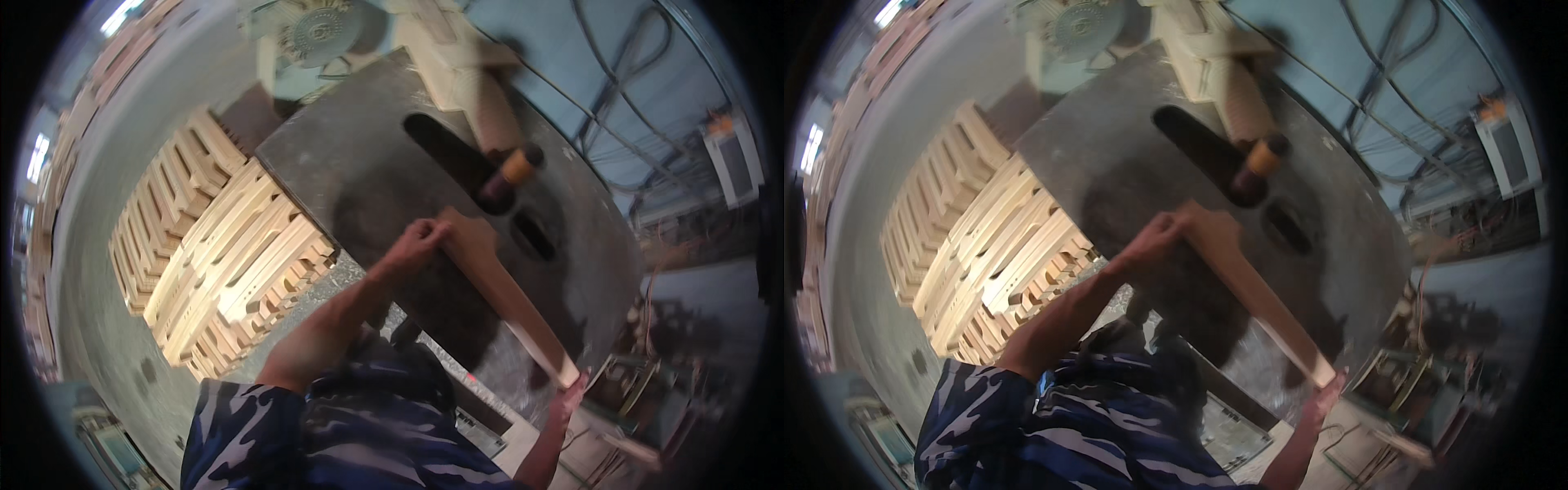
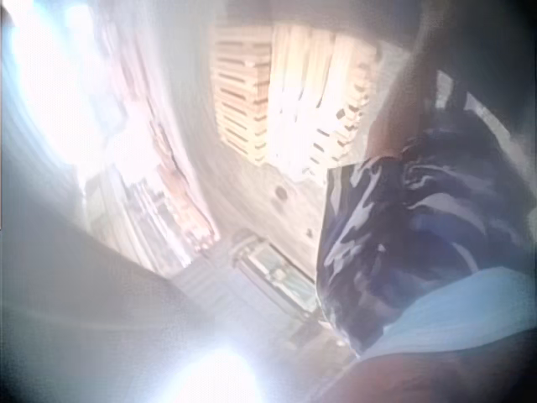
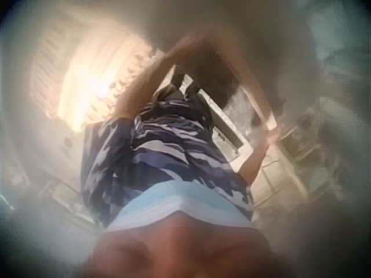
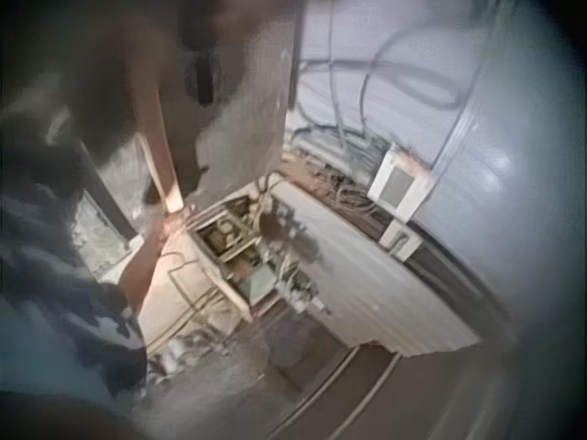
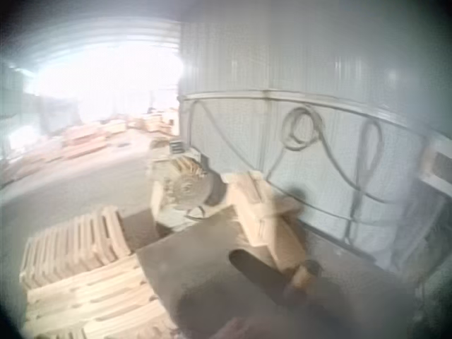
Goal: The person repeatedly picks up wooden pieces from a stack, guides them against a spinning spindle sander to shape the edges, and then places the finished pieces back onto the stack. The process is repeated for several identical wooden components.
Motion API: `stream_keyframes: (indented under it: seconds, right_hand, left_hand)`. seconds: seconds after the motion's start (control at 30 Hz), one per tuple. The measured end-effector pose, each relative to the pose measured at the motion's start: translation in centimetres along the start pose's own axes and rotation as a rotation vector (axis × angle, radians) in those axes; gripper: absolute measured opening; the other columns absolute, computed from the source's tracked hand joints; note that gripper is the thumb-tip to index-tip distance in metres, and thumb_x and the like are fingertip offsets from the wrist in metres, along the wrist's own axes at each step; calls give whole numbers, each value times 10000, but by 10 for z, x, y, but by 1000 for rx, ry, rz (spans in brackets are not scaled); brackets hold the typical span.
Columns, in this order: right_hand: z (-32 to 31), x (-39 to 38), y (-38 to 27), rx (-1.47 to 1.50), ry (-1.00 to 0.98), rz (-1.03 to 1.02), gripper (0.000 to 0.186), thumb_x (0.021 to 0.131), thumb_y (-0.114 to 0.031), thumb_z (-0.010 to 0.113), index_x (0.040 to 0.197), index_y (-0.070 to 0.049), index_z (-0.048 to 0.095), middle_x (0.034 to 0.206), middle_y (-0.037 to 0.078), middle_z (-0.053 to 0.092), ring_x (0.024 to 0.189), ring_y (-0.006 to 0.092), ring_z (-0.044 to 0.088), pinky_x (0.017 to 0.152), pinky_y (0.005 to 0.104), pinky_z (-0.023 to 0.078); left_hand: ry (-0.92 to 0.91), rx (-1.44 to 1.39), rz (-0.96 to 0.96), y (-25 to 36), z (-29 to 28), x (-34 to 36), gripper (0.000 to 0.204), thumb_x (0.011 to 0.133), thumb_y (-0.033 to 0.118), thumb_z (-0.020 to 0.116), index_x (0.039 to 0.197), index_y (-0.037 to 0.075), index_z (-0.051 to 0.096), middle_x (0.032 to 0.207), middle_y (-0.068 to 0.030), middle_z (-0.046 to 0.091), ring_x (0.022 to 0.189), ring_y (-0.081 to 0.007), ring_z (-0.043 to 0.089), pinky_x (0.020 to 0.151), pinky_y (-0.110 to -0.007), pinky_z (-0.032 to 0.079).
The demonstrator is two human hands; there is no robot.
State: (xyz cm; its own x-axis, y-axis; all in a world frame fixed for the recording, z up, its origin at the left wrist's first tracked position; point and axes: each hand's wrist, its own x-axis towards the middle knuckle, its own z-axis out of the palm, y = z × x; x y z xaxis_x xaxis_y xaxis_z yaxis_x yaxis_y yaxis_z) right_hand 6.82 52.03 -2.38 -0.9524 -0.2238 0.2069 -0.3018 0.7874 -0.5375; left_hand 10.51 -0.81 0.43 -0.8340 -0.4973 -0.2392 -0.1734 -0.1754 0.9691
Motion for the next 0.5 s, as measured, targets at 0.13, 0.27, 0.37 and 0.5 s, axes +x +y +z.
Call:
stream_keyframes:
  seconds: [0.13, 0.27, 0.37, 0.5]
  right_hand:
    - [23, 16, -31, 1176, 286, 777, 606, 972, -449, 465, 1345, 25, 414, 1368, 160, 442, 1291, 238, 399, 1067, 403, 333]
    - [39, 8, -17, 1145, 360, 700, 669, 970, -540, 396, 1335, 20, 426, 1332, 132, 469, 1272, 231, 405, 1098, 382, 267]
    - [30, 10, -34, 1104, 305, 699, 642, 971, -529, 407, 1303, 19, 451, 1320, 129, 480, 1258, 231, 415, 1088, 380, 276]
    - [30, 19, -31, 1136, 411, 706, 643, 969, -537, 400, 1289, 17, 462, 1322, 130, 482, 1246, 233, 432, 1076, 376, 287]
  left_hand:
    - [-88, 28, -160, -6, -16, -5, 526, 942, 491, 530, 1137, 3, 544, 908, -32, 567, 753, -93, 522, 657, -250, 470]
    - [-50, 74, -142, -4, -4, -4, 573, 948, 544, 473, 1152, 12, 533, 975, -40, 555, 824, -116, 521, 714, -267, 455]
    - [-62, 42, -94, -7, -1, -2, 595, 945, 566, 456, 1172, 22, 532, 995, -38, 557, 913, -132, 514, 784, -271, 433]
    - [-127, 35, -189, 9, 14, -6, 608, 946, 558, 461, 1234, 25, 518, 1085, -41, 569, 1006, -142, 501, 848, -279, 419]
